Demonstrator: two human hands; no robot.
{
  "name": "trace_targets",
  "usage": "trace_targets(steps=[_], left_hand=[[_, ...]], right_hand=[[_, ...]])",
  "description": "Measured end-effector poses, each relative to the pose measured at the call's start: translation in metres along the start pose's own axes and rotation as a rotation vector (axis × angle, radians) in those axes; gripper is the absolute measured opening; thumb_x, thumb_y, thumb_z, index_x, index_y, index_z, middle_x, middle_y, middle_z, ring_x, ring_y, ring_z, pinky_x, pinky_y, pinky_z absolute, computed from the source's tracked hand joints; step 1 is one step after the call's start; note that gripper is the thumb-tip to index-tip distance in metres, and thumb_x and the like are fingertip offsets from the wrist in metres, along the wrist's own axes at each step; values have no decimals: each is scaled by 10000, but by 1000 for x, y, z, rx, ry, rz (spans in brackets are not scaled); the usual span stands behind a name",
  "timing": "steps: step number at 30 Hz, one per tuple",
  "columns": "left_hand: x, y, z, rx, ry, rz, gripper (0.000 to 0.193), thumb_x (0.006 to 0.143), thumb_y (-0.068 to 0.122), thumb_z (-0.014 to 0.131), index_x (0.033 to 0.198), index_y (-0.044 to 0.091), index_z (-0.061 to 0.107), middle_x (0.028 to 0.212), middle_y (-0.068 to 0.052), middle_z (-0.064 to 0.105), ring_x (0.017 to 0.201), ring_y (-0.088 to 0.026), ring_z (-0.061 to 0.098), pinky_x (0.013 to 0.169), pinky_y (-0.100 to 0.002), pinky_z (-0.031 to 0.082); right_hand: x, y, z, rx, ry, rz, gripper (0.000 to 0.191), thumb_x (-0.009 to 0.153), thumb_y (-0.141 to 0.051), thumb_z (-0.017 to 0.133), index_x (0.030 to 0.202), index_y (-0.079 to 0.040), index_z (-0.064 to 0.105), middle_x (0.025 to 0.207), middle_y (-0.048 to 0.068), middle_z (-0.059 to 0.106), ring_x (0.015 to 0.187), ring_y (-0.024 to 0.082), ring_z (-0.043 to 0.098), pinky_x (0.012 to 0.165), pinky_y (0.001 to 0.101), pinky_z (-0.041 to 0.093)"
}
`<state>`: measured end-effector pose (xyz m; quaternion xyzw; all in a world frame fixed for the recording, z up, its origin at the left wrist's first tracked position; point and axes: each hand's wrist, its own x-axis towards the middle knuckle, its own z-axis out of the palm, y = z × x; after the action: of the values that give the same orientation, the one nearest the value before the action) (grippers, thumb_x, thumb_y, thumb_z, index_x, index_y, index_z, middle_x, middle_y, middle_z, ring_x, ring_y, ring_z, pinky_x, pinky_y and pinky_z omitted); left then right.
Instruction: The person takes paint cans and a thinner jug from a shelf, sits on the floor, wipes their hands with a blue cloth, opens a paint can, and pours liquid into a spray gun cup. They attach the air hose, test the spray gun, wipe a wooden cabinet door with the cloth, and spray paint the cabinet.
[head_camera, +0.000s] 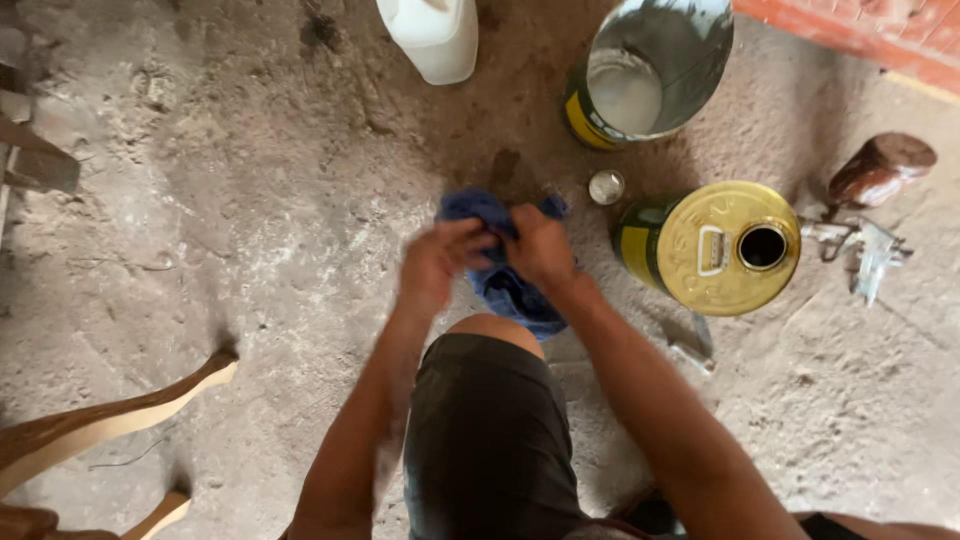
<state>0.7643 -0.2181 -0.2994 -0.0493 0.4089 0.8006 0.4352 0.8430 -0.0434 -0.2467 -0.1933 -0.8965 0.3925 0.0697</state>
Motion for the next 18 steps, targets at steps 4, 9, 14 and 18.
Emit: trace_targets(steps=[4, 9, 14, 18], left_hand=[[8, 17, -10, 302, 107, 106, 341, 1038, 300, 599, 1039, -35, 663, 1136, -159, 758, 1006, -299, 719, 823, -503, 588], [14, -34, 19, -103, 50, -268, 400, 1019, 398, 518, 1269, 112, 642, 1250, -67, 674, 1171, -233, 629, 1013, -448, 505], [10, -66, 30, -245, 97, -273, 428, 1031, 429, 487, 1311, 134, 618, 1361, -27, 622, 1262, -201, 570, 1095, -405, 435], [5, -62, 22, 142, 138, 22, 305, 1128, 287, 606, 1160, -14, 643, 1119, -82, 651, 1051, -217, 589, 945, -421, 522]], right_hand=[[5, 3, 1, 131, -5, 479, 602, 1160, -537, 521, 1163, 25, 735, 1052, 271, 717, 973, 397, 727, 889, 512, 563], [-16, -23, 5, -126, 328, -399, 665, 1091, -519, 468, 1309, 87, 635, 1391, 326, 596, 1207, 533, 603, 951, 568, 484], [4, -16, 5, -126, -30, 67, 495, 1004, -523, 514, 962, -78, 726, 1039, 214, 729, 1024, 451, 670, 948, 555, 499], [18, 4, 11, 304, 13, 392, 560, 1018, -539, 522, 998, -3, 683, 932, 280, 710, 946, 430, 719, 792, 504, 538]])
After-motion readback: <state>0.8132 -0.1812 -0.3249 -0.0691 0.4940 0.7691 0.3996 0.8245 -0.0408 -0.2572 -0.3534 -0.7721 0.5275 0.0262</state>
